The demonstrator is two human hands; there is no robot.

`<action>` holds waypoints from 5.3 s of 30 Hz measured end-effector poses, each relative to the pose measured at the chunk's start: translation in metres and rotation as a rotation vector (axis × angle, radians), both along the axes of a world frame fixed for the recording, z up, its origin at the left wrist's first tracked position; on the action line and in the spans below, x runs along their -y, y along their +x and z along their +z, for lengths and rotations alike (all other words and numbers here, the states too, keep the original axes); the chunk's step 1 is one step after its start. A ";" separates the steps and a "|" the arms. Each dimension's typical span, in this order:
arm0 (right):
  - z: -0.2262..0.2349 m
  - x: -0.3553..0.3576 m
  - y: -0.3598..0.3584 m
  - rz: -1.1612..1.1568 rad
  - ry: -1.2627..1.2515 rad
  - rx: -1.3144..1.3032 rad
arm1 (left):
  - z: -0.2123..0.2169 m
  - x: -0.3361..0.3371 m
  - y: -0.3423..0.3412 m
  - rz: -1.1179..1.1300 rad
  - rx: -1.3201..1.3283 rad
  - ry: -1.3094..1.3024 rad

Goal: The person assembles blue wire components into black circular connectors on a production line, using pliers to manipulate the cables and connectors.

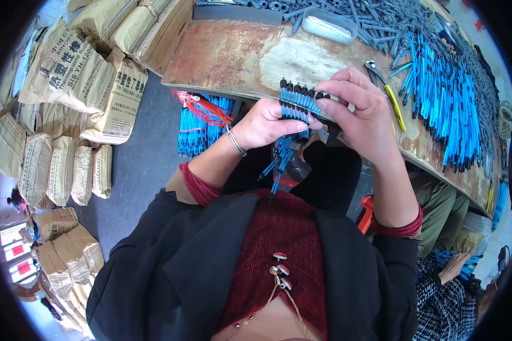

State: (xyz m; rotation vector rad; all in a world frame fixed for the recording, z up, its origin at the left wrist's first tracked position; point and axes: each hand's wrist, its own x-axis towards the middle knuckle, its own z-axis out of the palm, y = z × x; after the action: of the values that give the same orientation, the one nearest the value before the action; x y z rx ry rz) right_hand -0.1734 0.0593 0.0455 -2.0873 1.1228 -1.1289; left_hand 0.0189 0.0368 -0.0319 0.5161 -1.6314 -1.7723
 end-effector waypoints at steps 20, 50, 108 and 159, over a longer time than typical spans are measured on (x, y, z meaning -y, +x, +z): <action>0.001 0.001 0.013 -0.064 -0.277 -0.141 | -0.005 0.000 -0.003 0.025 -0.003 -0.024; 0.001 0.004 0.018 -0.055 -0.337 -0.116 | -0.007 -0.007 -0.011 0.138 -0.045 0.054; -0.046 0.203 -0.050 -0.534 -0.126 -0.787 | 0.023 -0.002 0.026 -0.087 -0.094 -0.426; -0.069 0.046 -0.039 -0.151 0.056 -0.527 | -0.007 -0.003 0.022 -0.103 -0.063 -0.673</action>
State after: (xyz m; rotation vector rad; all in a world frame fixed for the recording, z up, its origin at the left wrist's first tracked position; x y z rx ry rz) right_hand -0.2129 0.0138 -0.0238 -2.3560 1.5499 -0.6040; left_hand 0.0413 0.0399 -0.0389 0.0610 -2.0899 -1.1733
